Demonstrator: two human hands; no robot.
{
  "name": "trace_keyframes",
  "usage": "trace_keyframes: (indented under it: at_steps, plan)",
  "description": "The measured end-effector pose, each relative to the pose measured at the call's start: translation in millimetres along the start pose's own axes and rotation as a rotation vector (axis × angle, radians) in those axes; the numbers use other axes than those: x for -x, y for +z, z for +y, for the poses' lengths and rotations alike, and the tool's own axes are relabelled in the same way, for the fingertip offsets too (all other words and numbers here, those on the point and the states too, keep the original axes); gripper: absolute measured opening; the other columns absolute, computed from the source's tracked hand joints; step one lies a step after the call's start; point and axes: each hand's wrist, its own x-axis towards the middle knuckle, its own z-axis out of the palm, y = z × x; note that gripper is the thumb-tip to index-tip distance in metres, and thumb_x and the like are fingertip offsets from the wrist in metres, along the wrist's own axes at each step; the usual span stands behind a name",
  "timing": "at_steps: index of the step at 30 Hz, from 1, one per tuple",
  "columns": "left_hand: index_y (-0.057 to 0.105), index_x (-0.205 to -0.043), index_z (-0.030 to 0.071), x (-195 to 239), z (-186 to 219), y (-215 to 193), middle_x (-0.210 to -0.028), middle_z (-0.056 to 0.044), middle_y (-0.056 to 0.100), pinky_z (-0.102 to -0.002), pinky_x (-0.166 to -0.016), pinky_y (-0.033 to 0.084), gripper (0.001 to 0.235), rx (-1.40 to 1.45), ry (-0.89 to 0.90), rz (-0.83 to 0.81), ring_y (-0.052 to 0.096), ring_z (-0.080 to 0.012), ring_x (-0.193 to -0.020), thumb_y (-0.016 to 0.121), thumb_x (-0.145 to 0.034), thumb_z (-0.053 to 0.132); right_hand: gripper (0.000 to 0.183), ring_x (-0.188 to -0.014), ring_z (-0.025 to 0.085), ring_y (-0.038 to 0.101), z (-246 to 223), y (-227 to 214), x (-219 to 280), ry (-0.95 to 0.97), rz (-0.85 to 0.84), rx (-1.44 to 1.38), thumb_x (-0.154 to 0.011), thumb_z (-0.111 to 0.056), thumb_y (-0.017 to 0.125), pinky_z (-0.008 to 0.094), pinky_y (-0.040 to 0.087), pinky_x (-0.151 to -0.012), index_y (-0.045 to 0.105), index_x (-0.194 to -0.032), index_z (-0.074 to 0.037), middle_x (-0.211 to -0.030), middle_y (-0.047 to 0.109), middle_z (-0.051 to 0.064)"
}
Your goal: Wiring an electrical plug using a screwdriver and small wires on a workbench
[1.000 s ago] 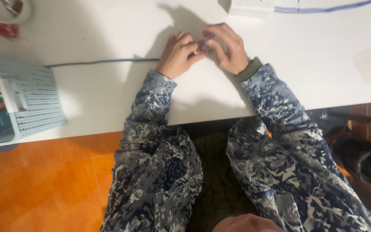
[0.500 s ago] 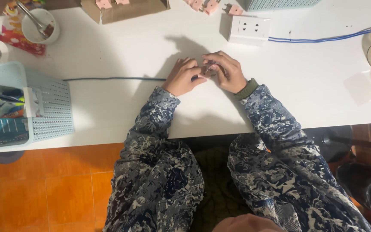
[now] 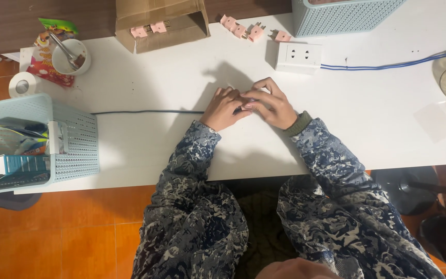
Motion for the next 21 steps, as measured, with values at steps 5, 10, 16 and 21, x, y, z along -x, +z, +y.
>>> trace_keyframes:
  at_steps: [5,10,16,21]
  plan:
    - [0.08,-0.106,0.016,4.4,-20.8,28.9,-0.113,-0.004,0.073,-0.042,-0.1,0.043,0.04,-0.018,0.003,-0.034,0.06,-0.0194,-0.114,0.077,-0.109,0.055,0.032,-0.106,0.045,0.078,-15.7,-5.4,-2.1,0.071,0.006,-0.018,-0.115,0.0,0.065,0.058,0.062,-0.096,0.076,-0.145,0.006,-0.116,0.074,0.023]
    - [0.081,-0.124,0.018,0.2,1.2,-2.3,-0.108,-0.001,0.072,-0.044,-0.1,0.044,0.038,-0.002,0.004,-0.036,0.062,-0.0204,-0.111,0.078,-0.11,0.053,0.029,-0.115,0.044,0.075,-5.7,-1.4,1.5,0.032,0.006,0.037,-0.112,-0.006,0.077,0.061,0.06,-0.102,0.079,-0.139,0.003,-0.124,0.07,0.022]
    - [0.079,-0.119,0.018,3.4,-6.5,14.1,-0.11,-0.001,0.072,-0.044,-0.102,0.044,0.044,-0.089,0.013,-0.025,0.062,-0.0203,-0.113,0.077,-0.108,0.06,0.031,-0.111,0.043,0.075,-14.9,-0.9,-3.0,0.057,0.018,0.038,-0.114,-0.007,0.073,0.061,0.061,-0.096,0.077,-0.144,0.002,-0.121,0.071,0.023]
    - [0.079,-0.12,0.018,2.6,-10.6,18.6,-0.108,-0.002,0.073,-0.042,-0.103,0.043,0.043,-0.087,0.001,-0.047,0.063,-0.0203,-0.115,0.068,-0.114,0.059,0.026,-0.111,0.041,0.073,-18.1,1.6,-3.1,0.056,0.032,0.077,-0.114,-0.01,0.076,0.059,0.062,-0.096,0.08,-0.138,-0.001,-0.12,0.068,0.018]
